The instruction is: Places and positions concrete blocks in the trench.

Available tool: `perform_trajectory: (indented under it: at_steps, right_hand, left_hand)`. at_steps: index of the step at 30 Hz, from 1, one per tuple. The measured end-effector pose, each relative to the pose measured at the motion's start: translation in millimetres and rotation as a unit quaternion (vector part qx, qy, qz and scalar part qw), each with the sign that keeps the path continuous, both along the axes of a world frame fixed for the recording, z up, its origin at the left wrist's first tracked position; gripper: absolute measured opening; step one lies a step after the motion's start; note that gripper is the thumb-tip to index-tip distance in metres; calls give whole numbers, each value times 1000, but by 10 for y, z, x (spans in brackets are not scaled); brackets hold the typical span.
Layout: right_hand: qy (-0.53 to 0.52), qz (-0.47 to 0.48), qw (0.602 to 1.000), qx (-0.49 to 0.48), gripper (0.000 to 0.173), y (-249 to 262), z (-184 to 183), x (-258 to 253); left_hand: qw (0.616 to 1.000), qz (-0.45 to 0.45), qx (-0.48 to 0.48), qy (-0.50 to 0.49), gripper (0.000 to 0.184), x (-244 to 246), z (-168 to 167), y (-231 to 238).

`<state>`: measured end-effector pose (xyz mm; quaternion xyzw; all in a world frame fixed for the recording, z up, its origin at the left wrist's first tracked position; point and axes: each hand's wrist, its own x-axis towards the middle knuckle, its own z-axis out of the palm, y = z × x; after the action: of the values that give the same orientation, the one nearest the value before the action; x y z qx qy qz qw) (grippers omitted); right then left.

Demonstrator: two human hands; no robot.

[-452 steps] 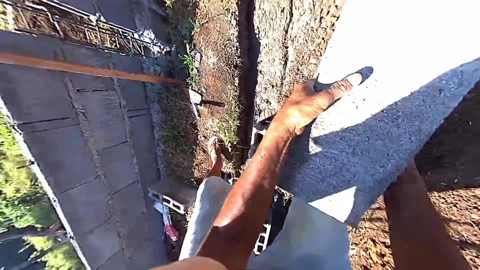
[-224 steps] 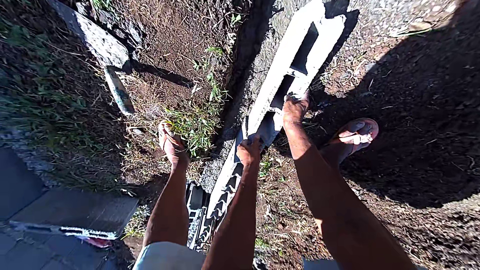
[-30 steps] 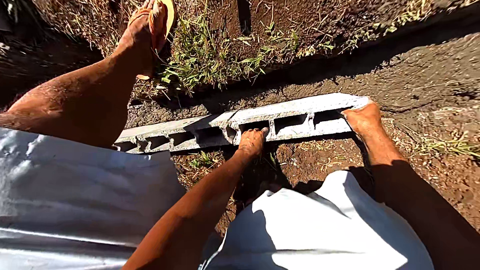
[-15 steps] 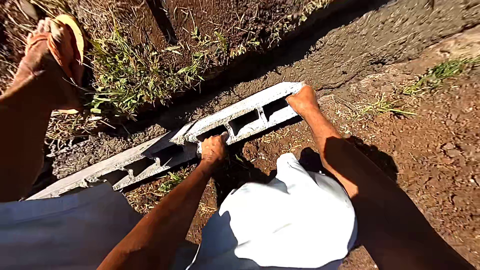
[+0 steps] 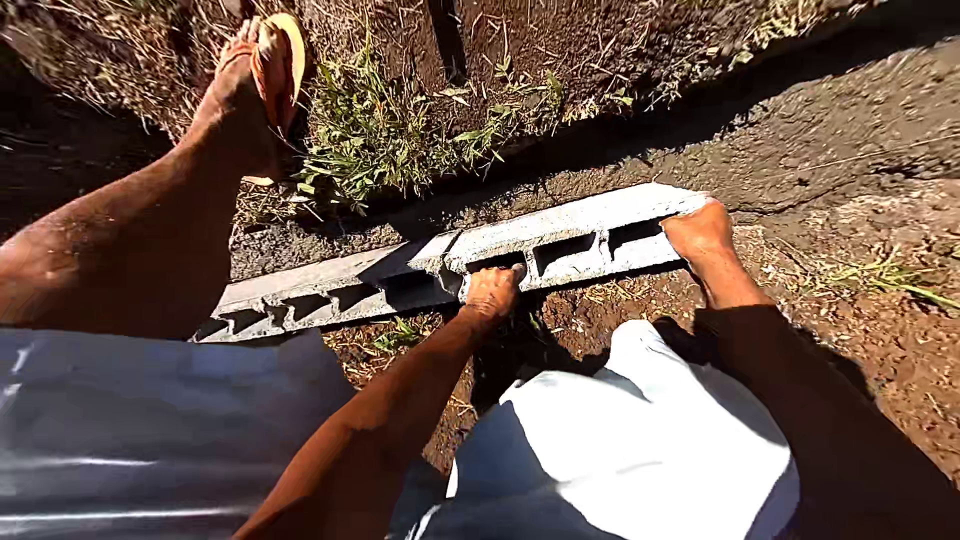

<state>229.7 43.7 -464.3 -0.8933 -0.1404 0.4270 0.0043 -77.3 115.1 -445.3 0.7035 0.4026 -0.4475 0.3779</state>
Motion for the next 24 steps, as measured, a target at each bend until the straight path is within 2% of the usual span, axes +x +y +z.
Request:
perform_trajectory:
  at_steps: [4, 9, 15, 16, 17, 18, 20, 21, 24]
  right_hand:
    - [-11, 13, 1000, -1, 50, 58, 4, 54]
    - [19, 0, 998, 61, 66, -149, -24, 53]
    - [-13, 6, 998, 54, 62, -68, 59, -6]
    - [-15, 4, 998, 57, 62, -59, 190, -62]
    - [0, 13, 999, 43, 62, -29, 506, -188]
    - [37, 37, 999, 7, 62, 67, 974, -347]
    - [34, 51, 998, -15, 56, 440, 1662, -719]
    - [38, 20, 999, -33, 54, 787, 1950, -915]
    - [27, -2, 999, -43, 50, 1307, 2388, -1222]
  left_hand:
    - [1000, 17, -5, -20, 30, 9, 25, 31]
    - [999, 10, -14, -29, 27, 4, 41, 23]
    - [999, -4, -4, -51, 30, -13, 37, 98]
    - [999, -7, -3, -52, 31, -14, 19, 113]
    - [999, -11, -5, -50, 30, -25, 13, 117]
    - [999, -11, -6, -49, 30, -34, 16, 113]
    - [999, -15, -1, -44, 31, -22, 20, 115]
    - [999, -16, 2, -39, 31, -12, 17, 109]
    - [999, -21, 11, -34, 32, -1, -22, 81]
